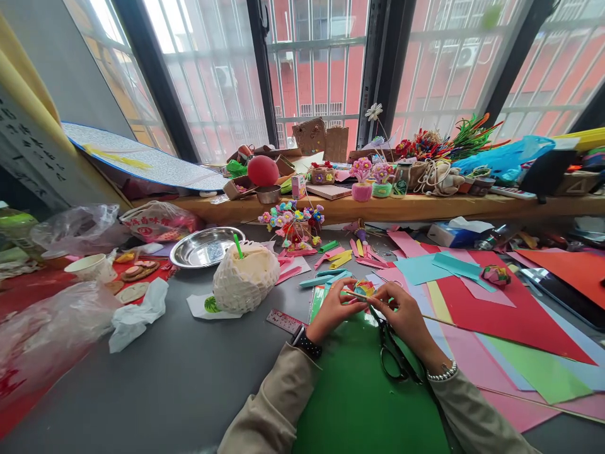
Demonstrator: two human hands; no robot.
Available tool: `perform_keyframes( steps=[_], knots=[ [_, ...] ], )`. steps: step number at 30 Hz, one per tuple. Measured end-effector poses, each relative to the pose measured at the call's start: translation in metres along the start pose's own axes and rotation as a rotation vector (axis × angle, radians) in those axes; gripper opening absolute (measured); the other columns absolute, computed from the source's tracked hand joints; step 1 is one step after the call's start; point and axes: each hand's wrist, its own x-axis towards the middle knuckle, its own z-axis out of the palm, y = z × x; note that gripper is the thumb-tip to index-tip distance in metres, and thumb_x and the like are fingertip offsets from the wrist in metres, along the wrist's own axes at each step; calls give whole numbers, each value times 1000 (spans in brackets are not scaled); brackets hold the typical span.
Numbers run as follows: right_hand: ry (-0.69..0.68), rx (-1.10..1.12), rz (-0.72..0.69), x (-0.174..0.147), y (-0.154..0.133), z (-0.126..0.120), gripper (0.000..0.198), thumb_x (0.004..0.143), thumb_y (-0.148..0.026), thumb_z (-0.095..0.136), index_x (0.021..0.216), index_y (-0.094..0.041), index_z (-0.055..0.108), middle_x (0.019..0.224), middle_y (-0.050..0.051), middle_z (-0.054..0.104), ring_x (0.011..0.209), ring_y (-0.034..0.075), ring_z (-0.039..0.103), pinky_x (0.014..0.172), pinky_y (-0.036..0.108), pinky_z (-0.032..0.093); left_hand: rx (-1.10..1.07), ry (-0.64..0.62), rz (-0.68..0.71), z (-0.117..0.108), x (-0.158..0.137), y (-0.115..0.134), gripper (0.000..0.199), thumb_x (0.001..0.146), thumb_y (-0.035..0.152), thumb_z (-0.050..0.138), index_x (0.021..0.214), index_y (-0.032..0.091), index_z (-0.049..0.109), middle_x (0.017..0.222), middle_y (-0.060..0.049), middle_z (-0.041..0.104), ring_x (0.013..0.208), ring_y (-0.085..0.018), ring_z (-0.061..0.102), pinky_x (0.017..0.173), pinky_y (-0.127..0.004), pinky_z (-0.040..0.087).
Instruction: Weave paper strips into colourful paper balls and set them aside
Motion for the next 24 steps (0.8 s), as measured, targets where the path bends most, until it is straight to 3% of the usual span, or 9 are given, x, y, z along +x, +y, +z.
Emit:
perform_keyframes(
  steps=[6,17,24],
  knots=[
    [-86,114,88,2,1,0,28,73,-45,53,64,-18,50,69,3,53,65,15,50,55,27,40,-66,-5,-51,0,-2,3,58,51,32,75,101,17,48,106,-7,51,86,-17,58,80,-33,46],
    [-80,76,89,2,5,-1,29,67,-44,60,60,-19,49,71,2,53,66,15,50,56,27,39,38,-19,29,1,-2,2,57,58,32,71,107,17,46,109,-9,49,89,-19,57,77,-33,47],
    [-94,38,132,3,7,-4,32,62,-47,63,57,-18,48,68,2,54,64,15,50,56,28,40,73,-29,88,1,-5,4,54,61,30,69,109,20,46,123,-11,39,97,-20,52,75,-31,49]
  ],
)
